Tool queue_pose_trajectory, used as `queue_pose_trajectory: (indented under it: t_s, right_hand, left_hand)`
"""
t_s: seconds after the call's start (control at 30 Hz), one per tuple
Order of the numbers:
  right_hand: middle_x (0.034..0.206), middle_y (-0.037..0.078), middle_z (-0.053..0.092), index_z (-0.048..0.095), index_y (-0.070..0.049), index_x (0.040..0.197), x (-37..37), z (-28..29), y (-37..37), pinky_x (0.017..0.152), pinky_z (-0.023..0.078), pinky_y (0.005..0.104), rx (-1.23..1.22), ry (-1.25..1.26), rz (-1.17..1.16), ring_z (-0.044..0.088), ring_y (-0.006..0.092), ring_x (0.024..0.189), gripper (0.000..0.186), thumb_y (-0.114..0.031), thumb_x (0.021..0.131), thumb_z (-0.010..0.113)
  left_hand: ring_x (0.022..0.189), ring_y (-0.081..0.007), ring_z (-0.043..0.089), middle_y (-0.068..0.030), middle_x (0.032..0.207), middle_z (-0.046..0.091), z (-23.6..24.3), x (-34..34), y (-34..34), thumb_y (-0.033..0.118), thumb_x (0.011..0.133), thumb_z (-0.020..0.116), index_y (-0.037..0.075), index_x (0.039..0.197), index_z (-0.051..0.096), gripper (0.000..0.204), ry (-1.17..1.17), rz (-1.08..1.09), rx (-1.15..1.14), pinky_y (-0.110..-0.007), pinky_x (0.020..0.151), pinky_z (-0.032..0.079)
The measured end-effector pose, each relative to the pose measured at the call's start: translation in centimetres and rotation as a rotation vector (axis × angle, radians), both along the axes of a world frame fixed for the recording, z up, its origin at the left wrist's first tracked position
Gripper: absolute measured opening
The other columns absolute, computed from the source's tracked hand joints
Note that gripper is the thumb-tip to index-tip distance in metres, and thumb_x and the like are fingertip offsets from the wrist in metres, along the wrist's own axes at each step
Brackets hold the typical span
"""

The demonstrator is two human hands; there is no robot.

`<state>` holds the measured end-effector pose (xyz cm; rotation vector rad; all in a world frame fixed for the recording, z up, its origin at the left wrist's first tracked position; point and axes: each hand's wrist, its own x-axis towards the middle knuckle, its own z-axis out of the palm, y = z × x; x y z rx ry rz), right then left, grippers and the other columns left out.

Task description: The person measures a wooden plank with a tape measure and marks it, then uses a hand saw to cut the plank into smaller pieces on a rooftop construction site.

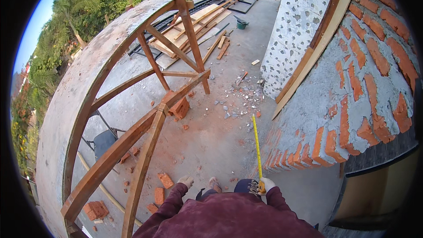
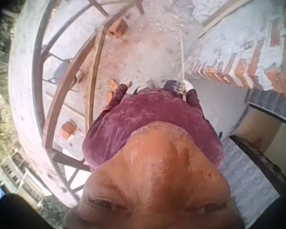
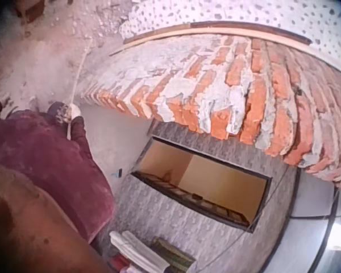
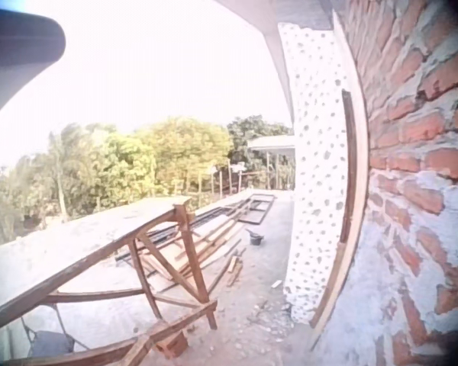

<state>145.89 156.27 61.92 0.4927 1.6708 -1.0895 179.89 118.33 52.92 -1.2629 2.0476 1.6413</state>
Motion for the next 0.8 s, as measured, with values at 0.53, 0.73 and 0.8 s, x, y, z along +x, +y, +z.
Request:
queue_pose_trajectory:
  t_s: [0.53,0.73,0.8]
  right_hand:
    - [0.099,0.008,0.065,0.058,-0.014,0.119,-27.5,-4.9,-24.3,0.062,0.059,0.0456,-0.087,-0.058,-0.019,0.069,0.0285,0.078,0.041,-0.049,0.099,0.059]
    - [0.103,0.010,0.064,0.054,-0.009,0.123,-42.6,6.4,-40.9,0.058,0.063,0.0435,-0.308,0.025,0.316,0.072,0.0253,0.081,0.050,-0.054,0.104,0.052]
    - [0.103,0.009,0.064,0.054,-0.007,0.124,-45.2,10.1,-45.2,0.053,0.061,0.0380,-0.399,0.041,0.388,0.071,0.0227,0.079,0.049,-0.053,0.106,0.050]
  left_hand:
    - [0.075,-0.0228,0.066,-0.0127,0.083,0.071,-4.9,-19.0,-12.6,0.048,0.095,0.053,0.001,0.108,0.074,0.053,-0.133,-0.096,0.006,-0.039,0.072,0.054]
    - [0.092,-0.0194,0.066,-0.0127,0.114,0.070,2.7,-44.3,-21.6,0.042,0.104,0.058,0.005,0.130,0.061,0.046,0.090,0.237,0.382,-0.035,0.084,0.056]
    - [0.104,-0.0215,0.066,-0.0140,0.125,0.068,9.4,-53.8,-23.8,0.052,0.107,0.049,0.006,0.142,0.056,0.058,0.279,0.200,0.375,-0.037,0.088,0.055]
